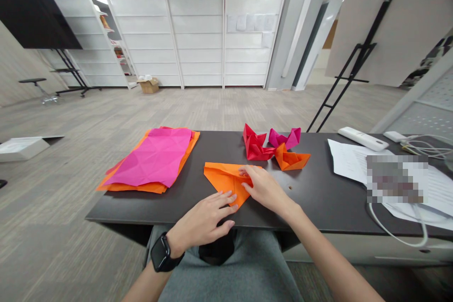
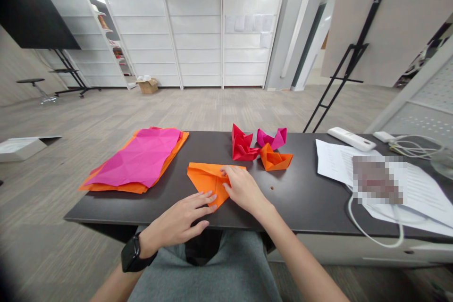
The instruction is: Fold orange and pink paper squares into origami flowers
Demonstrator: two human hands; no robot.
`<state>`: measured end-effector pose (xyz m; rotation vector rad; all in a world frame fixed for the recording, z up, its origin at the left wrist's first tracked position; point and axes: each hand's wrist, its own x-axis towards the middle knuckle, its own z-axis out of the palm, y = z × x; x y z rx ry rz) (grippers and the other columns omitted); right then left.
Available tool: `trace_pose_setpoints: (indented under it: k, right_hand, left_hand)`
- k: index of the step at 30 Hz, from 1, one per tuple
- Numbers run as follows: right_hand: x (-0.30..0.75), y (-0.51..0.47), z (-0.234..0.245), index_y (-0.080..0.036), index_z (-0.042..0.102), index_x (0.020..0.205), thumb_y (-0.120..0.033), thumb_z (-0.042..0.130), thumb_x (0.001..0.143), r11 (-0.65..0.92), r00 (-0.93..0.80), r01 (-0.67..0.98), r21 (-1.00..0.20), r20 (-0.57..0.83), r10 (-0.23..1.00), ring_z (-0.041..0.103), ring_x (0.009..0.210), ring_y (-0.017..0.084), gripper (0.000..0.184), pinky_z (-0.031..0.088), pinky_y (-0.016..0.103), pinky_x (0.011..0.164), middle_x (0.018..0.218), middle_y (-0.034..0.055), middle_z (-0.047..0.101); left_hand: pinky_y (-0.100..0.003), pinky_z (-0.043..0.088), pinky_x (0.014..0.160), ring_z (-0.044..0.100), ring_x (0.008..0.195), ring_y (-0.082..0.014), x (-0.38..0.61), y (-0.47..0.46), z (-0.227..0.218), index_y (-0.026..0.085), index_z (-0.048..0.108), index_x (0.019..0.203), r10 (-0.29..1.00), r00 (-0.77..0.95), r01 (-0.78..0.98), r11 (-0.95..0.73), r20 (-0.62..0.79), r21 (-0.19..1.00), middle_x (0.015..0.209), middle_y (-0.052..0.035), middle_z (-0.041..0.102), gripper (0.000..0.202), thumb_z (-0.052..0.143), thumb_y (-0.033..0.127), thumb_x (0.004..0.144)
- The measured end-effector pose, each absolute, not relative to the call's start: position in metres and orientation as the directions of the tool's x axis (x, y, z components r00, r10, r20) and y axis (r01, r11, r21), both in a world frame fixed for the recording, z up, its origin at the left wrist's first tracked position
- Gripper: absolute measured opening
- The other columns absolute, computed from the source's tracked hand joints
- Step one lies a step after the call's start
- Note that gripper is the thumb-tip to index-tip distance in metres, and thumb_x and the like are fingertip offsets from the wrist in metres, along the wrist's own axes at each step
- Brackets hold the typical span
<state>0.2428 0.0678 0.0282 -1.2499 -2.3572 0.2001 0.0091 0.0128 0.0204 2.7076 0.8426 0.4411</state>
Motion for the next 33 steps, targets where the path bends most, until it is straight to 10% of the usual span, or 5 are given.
trace_pose_setpoints:
  k: [7,12,33]
  right_hand:
    - [0.239,0.057,0.017,-0.019,0.069,0.099,-0.007,0.046,0.09,0.625,-0.544,0.713,-0.318,0.313,0.779,0.057,0.117,0.024,0.028,0.045,0.042,0.1,0.127,0.0099,0.062]
    - [0.235,0.052,0.016,-0.018,0.058,0.127,-0.005,0.044,0.088,0.597,-0.52,0.734,-0.323,0.298,0.801,0.059,0.116,0.023,0.043,0.045,0.044,0.101,0.125,0.0102,0.065]
    - [0.225,0.044,0.007,-0.013,0.044,0.146,-0.009,0.038,0.09,0.673,-0.654,0.727,-0.134,0.164,0.739,0.038,0.142,0.026,0.056,0.035,0.049,0.114,0.154,0.0126,0.041]
  left_hand:
    - [-0.042,0.033,0.119,0.044,0.139,-0.0241,0.009,0.012,0.021,0.02,0.056,0.136,0.59,0.781,0.51,-0.791,0.203,0.337,0.145,-0.008,0.053,0.04,0.052,0.031,0.098]
    - [-0.042,0.032,0.119,0.044,0.139,-0.024,0.01,0.012,0.022,0.018,0.057,0.134,0.595,0.782,0.519,-0.786,0.183,0.338,0.144,-0.0084,0.055,0.039,0.052,0.03,0.098]
    - [-0.041,0.034,0.118,0.046,0.138,-0.0224,0.011,0.012,0.02,0.019,0.056,0.133,0.586,0.779,0.512,-0.8,0.223,0.313,0.144,-0.0087,0.055,0.037,0.051,0.027,0.098]
